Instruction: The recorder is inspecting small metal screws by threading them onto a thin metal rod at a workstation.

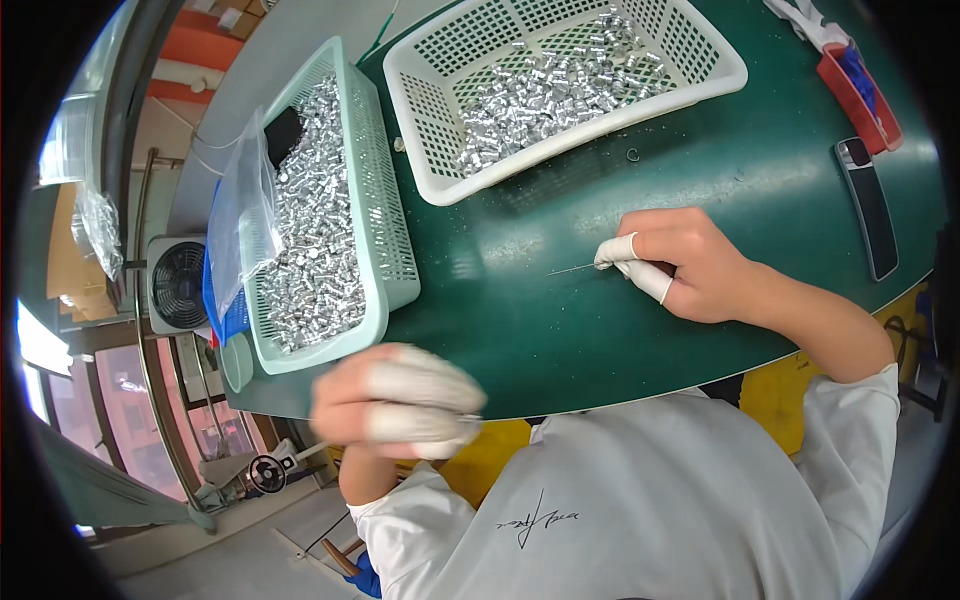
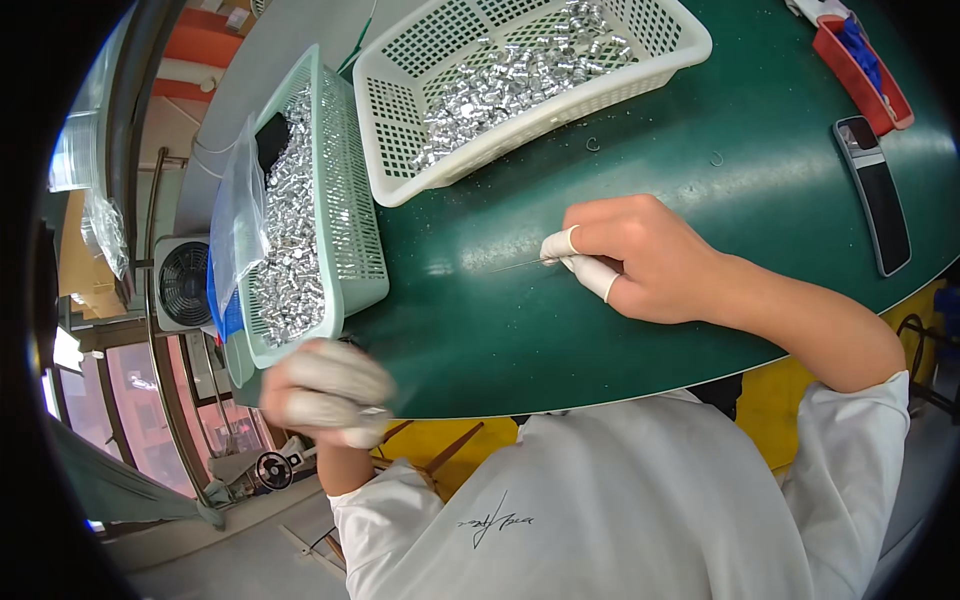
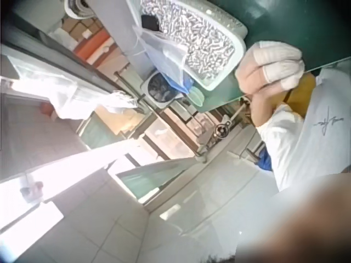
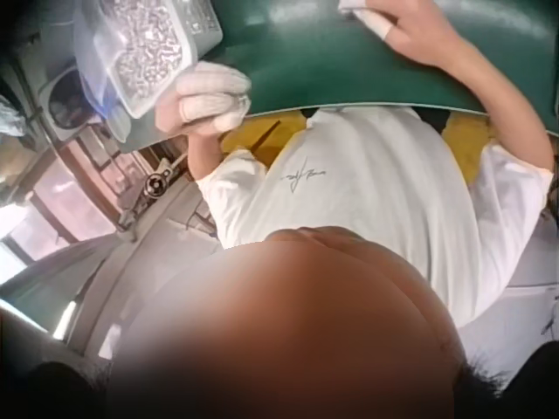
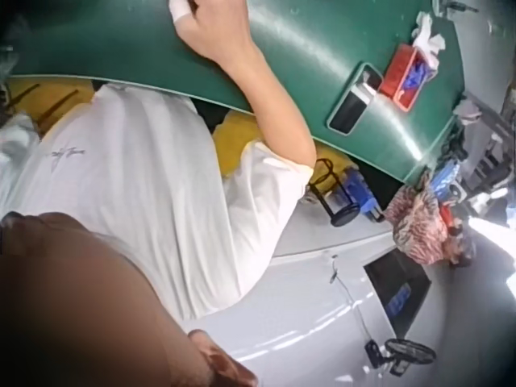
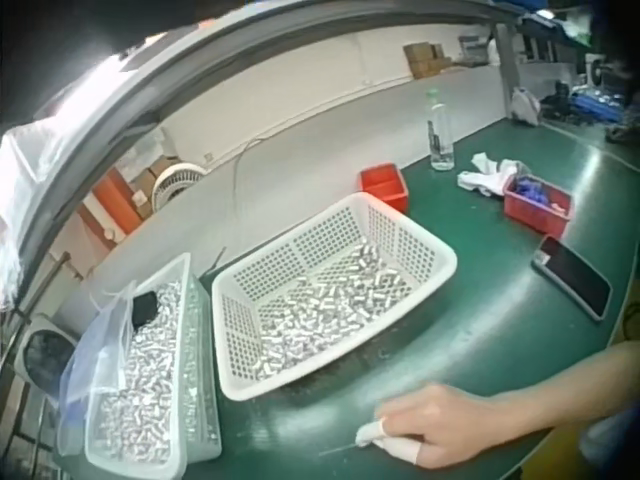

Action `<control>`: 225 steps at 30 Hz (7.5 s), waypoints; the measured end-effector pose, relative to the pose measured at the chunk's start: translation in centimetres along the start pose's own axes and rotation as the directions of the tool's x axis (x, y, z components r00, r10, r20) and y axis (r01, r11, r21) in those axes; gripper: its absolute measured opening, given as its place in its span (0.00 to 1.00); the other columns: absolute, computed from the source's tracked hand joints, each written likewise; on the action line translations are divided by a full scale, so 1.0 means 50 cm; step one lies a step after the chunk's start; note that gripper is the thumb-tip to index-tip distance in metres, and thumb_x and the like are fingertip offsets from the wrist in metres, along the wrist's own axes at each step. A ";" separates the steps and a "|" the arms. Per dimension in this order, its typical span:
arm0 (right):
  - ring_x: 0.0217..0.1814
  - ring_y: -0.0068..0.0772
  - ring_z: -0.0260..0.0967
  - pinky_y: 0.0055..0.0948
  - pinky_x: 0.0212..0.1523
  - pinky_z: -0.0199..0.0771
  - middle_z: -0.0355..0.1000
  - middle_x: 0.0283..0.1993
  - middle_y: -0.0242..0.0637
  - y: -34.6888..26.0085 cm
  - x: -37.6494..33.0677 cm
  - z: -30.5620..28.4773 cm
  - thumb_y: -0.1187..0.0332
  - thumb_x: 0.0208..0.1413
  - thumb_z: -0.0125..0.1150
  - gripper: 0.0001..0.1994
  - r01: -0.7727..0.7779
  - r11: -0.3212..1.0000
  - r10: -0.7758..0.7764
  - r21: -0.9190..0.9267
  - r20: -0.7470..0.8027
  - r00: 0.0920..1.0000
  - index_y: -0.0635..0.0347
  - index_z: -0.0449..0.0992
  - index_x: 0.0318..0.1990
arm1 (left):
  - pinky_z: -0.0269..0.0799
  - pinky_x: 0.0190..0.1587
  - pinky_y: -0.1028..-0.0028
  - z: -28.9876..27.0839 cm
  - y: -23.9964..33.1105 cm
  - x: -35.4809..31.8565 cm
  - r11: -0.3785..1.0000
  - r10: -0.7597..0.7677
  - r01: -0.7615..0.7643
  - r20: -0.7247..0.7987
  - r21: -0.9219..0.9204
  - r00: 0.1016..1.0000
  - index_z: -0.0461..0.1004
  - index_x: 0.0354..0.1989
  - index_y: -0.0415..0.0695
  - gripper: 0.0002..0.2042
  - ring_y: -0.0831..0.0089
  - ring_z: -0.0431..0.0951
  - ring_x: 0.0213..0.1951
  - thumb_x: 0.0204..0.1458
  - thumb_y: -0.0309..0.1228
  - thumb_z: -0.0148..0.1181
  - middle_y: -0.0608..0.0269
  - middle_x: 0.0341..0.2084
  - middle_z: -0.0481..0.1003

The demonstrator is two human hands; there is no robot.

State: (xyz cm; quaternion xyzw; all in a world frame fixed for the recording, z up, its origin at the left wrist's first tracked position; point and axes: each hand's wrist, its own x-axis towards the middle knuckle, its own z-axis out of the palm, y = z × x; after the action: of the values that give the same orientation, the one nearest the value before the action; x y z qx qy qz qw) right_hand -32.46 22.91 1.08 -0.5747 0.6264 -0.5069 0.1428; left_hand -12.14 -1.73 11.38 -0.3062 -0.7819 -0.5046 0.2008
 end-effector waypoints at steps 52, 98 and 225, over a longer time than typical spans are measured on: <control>0.16 0.26 0.66 0.22 0.15 0.61 0.75 0.24 0.35 -0.012 -0.022 0.021 0.82 0.37 0.72 0.17 0.168 0.918 -0.202 -0.360 -0.059 0.978 0.64 0.85 0.40 | 0.78 0.35 0.75 0.167 -0.168 -0.062 0.859 -0.508 0.508 -0.252 -0.070 0.824 0.82 0.46 0.28 0.18 0.68 0.84 0.32 0.46 0.22 0.76 0.51 0.32 0.83; 0.24 0.21 0.72 0.21 0.24 0.66 0.80 0.30 0.34 0.048 0.025 -0.056 0.79 0.58 0.67 0.07 -0.095 0.994 0.078 -0.059 -0.245 0.966 0.62 0.86 0.43 | 0.75 0.47 0.74 0.070 -0.169 -0.042 0.864 -0.445 0.504 -0.460 0.006 0.768 0.81 0.43 0.31 0.13 0.72 0.78 0.42 0.47 0.14 0.72 0.53 0.46 0.79; 0.19 0.30 0.74 0.27 0.18 0.68 0.78 0.25 0.36 0.002 -0.019 0.024 0.82 0.49 0.70 0.12 0.151 0.979 -0.149 -0.138 0.021 0.989 0.63 0.83 0.41 | 0.78 0.43 0.71 0.174 -0.162 -0.051 0.881 -0.459 0.471 -0.162 0.044 0.874 0.82 0.39 0.30 0.15 0.67 0.82 0.38 0.40 0.14 0.75 0.52 0.36 0.82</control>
State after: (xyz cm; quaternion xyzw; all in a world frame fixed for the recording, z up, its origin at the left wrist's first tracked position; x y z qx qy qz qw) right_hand -31.32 23.18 0.10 -0.6315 0.6144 -0.4683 0.0669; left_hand -15.85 3.06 0.83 -0.0627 -0.8357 -0.5265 0.1431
